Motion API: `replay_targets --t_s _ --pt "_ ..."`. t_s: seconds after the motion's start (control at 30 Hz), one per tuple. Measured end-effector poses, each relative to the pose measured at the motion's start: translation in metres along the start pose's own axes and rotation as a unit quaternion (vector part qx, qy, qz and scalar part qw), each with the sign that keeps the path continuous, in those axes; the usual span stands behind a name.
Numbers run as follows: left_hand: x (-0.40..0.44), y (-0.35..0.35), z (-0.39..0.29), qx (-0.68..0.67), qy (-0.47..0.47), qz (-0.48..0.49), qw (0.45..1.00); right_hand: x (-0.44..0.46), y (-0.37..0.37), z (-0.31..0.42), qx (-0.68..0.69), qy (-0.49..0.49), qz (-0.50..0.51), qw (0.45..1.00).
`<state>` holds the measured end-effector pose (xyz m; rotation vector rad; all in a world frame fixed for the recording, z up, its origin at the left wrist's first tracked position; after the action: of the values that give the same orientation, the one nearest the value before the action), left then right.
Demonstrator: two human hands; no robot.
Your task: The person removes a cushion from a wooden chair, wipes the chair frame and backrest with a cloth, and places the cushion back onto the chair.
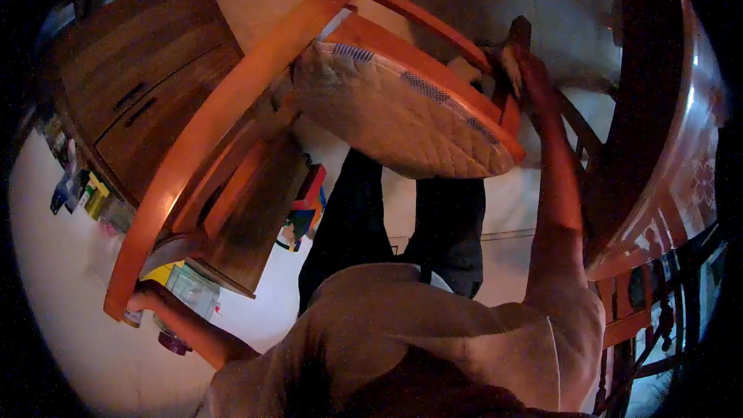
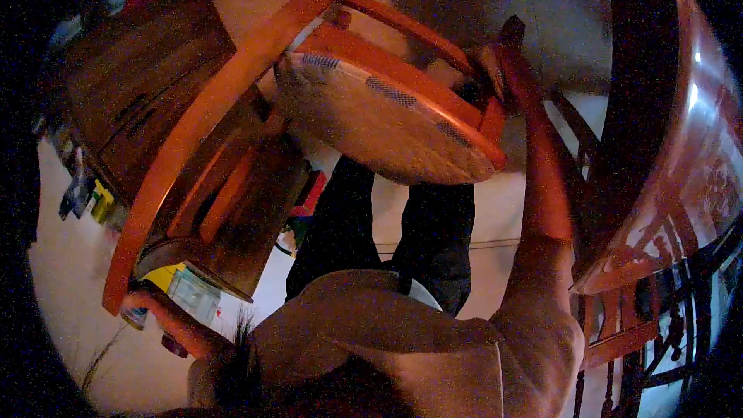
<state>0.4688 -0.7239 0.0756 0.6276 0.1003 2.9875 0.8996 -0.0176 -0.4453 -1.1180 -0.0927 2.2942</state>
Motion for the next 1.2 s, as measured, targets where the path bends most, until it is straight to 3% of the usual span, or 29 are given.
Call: replay_targets --t_s 0.07,0.1,0.2,0.3,0.33,0.4,0.53,0.6,0.7,0.77,0.8,0.83,0.87,0.9,0.93,0.97,1.03,1.1,1.17,1.2 --pt "-0.004 0.003 -0.003 0.020 0.004 0.007 1.000 -0.017 0.002 0.007 0.233 0.032 0.002 0.972" --pt "-0.005 0.004 -0.002 0.026 0.003 0.008 1.000 -0.013 0.006 0.018 0.232 0.029 0.003 0.972" --pt "-0.005 0.010 -0.004 0.046 0.008 0.010 0.999 0.011 0.058 0.101 0.175 -0.189 0.080 0.963" --pt "-0.005 0.014 -0.001 0.068 0.015 0.010 0.998 0.040 0.138 0.162 0.099 -0.417 0.193 0.883" --pt "-0.005 0.014 0.000 0.074 0.016 0.007 0.997 0.047 0.150 0.164 0.100 -0.418 0.196 0.881" --pt "-0.005 0.013 0.001 0.084 0.017 0.006 0.996 0.048 0.163 0.167 -0.094 -0.515 0.055 0.850" --pt "-0.007 0.014 -0.005 0.114 0.033 0.019 0.993 0.044 0.125 0.130 -0.149 -0.471 0.091 0.865" --pt "-0.007 0.013 -0.008 0.128 0.040 0.024 0.991 0.031 0.107 0.095 -0.136 -0.380 0.151 0.903" --pt "-0.006 0.005 -0.014 0.150 0.057 0.029 0.987 0.001 0.067 0.056 -0.097 -0.330 0.142 0.928" --pt "-0.012 -0.014 -0.015 0.119 0.049 0.040 0.991 -0.004 0.045 0.016 -0.052 -0.216 0.132 0.966" --pt "-0.016 -0.025 -0.016 0.102 0.042 0.047 0.993 -0.015 0.038 0.030 -0.055 -0.217 0.128 0.966" --pt "-0.019 -0.031 -0.015 0.088 0.037 0.053 0.994 -0.021 0.029 0.025 0.109 -0.012 0.123 0.986" --pt "-0.019 -0.034 -0.013 0.076 0.030 0.059 0.995 -0.031 0.032 0.014 0.269 0.194 0.112 0.937" --pt "-0.016 -0.005 -0.013 0.076 0.027 0.059 0.995 -0.025 0.028 0.005 0.270 0.192 0.112 0.937" --pt "-0.013 0.037 -0.012 -0.002 0.002 -0.013 1.000 -0.010 0.017 0.004 0.072 0.018 0.117 0.990" --pt "-0.011 0.062 -0.012 -0.078 -0.023 -0.087 0.993 -0.004 0.017 0.012 -0.130 -0.156 0.110 0.973" --pt "-0.009 0.083 -0.017 -0.110 -0.021 -0.091 0.990 -0.007 0.009 0.086 0.093 -0.156 -0.008 0.983" --pt "-0.006 0.097 -0.016 -0.175 -0.014 -0.101 0.979 0.023 0.037 0.134 0.128 -0.200 0.035 0.971" --pt "0.000 0.102 -0.007 -0.235 -0.009 -0.112 0.965 0.006 0.100 0.193 0.303 -0.206 0.150 0.918" --pt "-0.015 0.034 -0.006 -0.128 -0.015 -0.113 0.985 -0.001 0.139 0.213 0.247 -0.257 0.212 0.910"
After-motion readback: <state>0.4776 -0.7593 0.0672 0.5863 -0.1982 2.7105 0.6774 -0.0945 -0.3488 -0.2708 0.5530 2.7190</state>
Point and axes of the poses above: each hand's wrist, its own x-axis towards the middle knuckle, its own y-axis out of the palm, z = x × y, the point moved 6 cm from there along x, towards the middle knuckle, and after that the axes turned 11 degrees about x, right-handed, at the moved point
